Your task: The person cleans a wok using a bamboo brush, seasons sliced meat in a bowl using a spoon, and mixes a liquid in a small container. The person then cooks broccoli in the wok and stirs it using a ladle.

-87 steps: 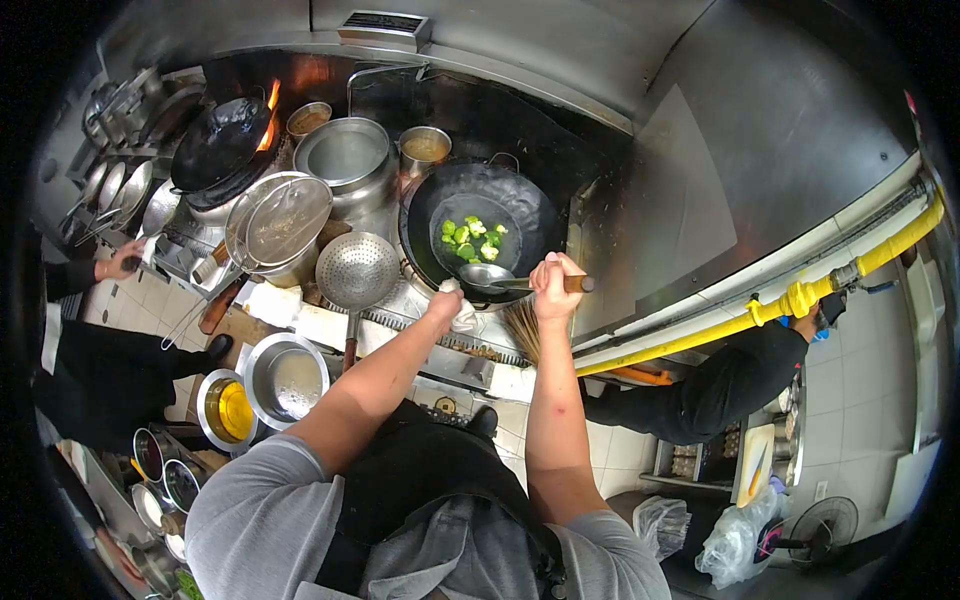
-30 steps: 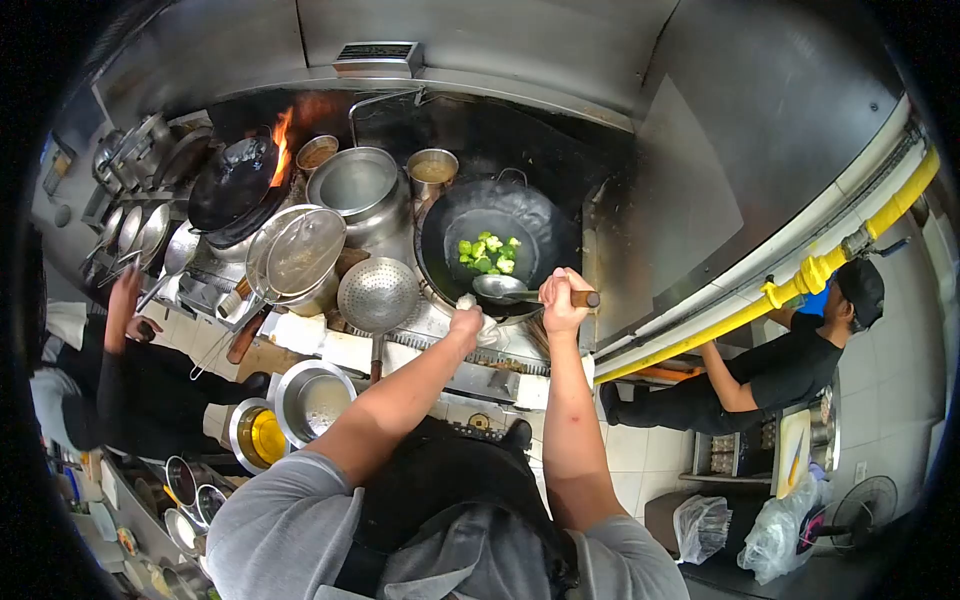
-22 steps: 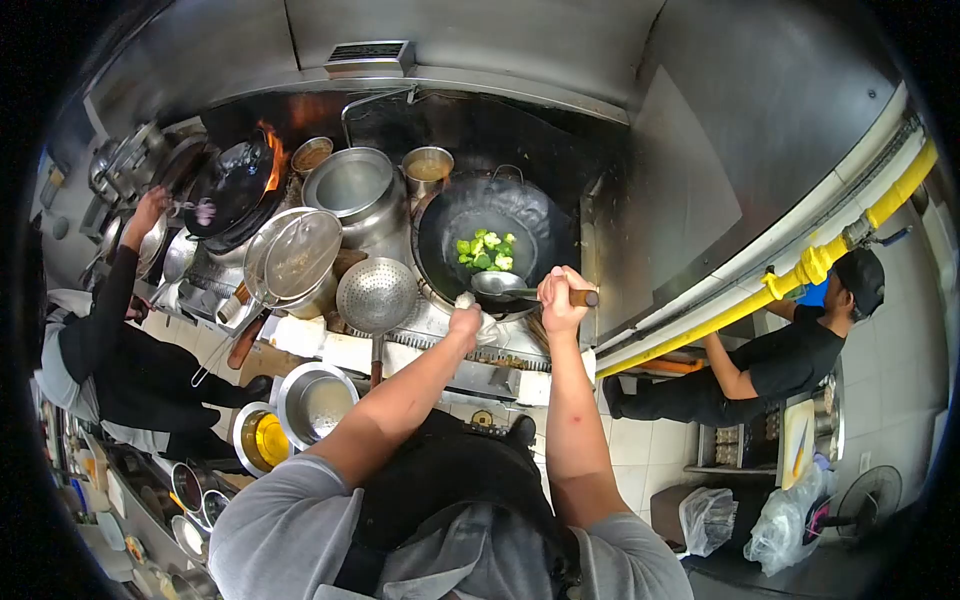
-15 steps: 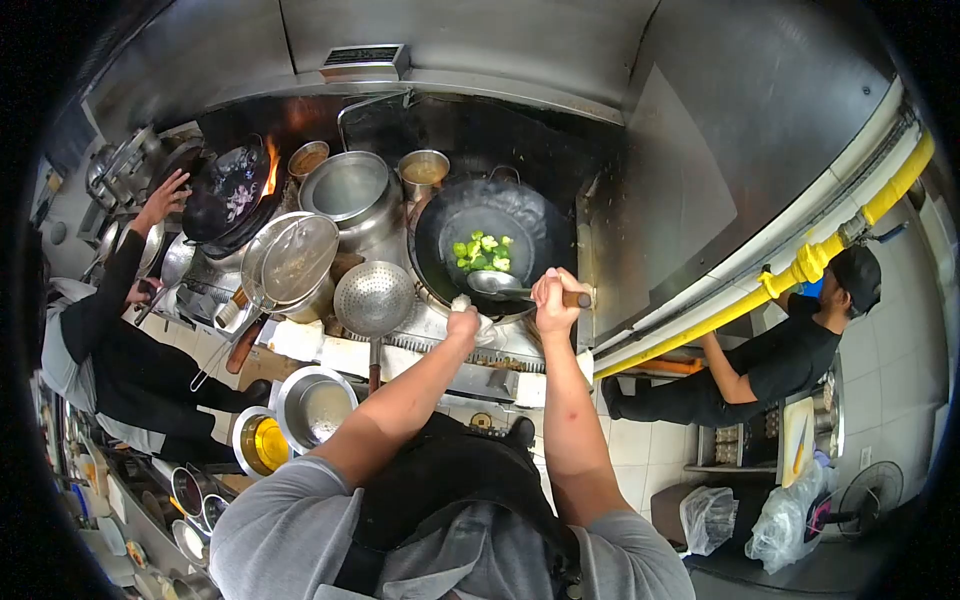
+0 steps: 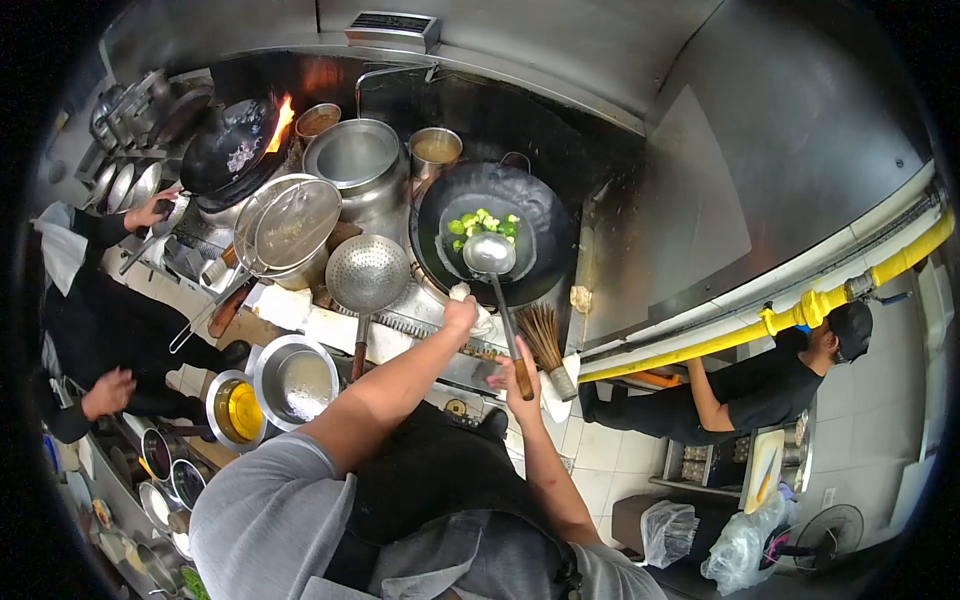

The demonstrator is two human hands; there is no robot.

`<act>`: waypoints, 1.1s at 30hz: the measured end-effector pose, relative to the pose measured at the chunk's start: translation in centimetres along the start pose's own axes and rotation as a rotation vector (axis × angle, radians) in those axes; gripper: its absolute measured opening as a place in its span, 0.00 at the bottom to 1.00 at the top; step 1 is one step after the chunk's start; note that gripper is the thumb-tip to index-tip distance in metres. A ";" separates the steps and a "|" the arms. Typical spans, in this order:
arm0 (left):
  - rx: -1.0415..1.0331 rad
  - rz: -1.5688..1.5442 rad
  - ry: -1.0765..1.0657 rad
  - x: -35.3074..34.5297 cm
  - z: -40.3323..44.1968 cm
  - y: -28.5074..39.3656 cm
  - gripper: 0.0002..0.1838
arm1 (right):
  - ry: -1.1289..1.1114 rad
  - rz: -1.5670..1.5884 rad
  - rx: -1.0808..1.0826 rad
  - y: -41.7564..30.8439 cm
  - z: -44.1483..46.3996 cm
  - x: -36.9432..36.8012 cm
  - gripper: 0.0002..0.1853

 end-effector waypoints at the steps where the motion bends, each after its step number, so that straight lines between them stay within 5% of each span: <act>1: 0.005 0.000 0.000 0.6 -0.4 0.4 0.27 | 0.000 -0.003 -0.005 1.3 -0.3 0.5 0.34; 3: -0.018 0.009 -0.141 1.1 -1.4 1.7 0.29 | -0.144 0.064 0.153 2.6 -0.3 0.9 0.34; 5: -0.012 -0.004 -0.176 1.7 -2.6 2.8 0.29 | -0.188 0.247 0.051 3.8 0.5 1.6 0.31; 7: -0.009 -0.112 -0.271 1.4 -1.3 1.6 0.27 | -0.135 0.615 -0.368 3.6 0.7 1.0 0.23; 9: 0.125 -0.252 -0.408 1.4 0.2 -0.6 0.30 | -0.077 0.717 -0.419 3.1 1.7 1.0 0.19; 11: 0.234 -0.396 -0.544 3.0 -1.7 -0.6 0.36 | -0.279 1.121 -0.351 2.8 3.2 0.7 0.18; 13: 0.260 -0.317 -0.543 6.8 -5.4 0.4 0.38 | -0.197 1.029 -0.417 2.7 5.0 0.9 0.16; 15: 0.384 -0.284 -0.608 9.9 -8.7 -0.6 0.32 | -0.206 0.620 -0.607 5.1 6.4 1.8 0.15; 17: 0.477 -0.354 -0.697 12.5 -9.8 -3.6 0.27 | -0.161 0.347 -0.547 1.7 6.1 1.4 0.16; 19: 0.470 -0.322 -0.677 15.0 -10.8 -5.1 0.26 | -0.020 -0.885 -0.251 -3.0 6.2 1.9 0.23; 20: 0.472 -0.309 -0.674 15.9 -11.0 -5.8 0.26 | 0.116 -1.087 0.093 0.4 8.0 3.3 0.24; 25: 0.398 -0.264 -0.653 17.8 -11.4 -6.2 0.25 | 0.172 -1.334 0.188 -0.7 7.1 0.4 0.21; 27: 0.350 -0.263 -0.630 18.0 -11.1 -5.9 0.26 | 0.032 -1.073 -0.216 -2.3 5.4 -1.1 0.20; 29: 0.256 -0.223 -0.639 17.7 -11.1 -5.4 0.26 | -0.032 -0.869 -0.301 -4.0 5.5 -0.9 0.16; 31: 0.261 -0.211 -0.624 17.7 -11.5 -4.7 0.26 | -0.129 0.146 -0.567 0.2 8.5 1.5 0.13; 33: 0.363 -0.241 -0.722 17.3 -12.0 -5.3 0.27 | -0.097 0.306 -0.642 1.9 8.9 1.9 0.11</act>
Point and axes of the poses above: each hand's wrist, its own z-axis towards the middle knuckle, its own x-axis out of the back of the hand, y = z × x, the point moved 5 cm from there along z, towards the middle knuckle, and after that the axes turned 10 degrees about -z, right-handed, at the moved point
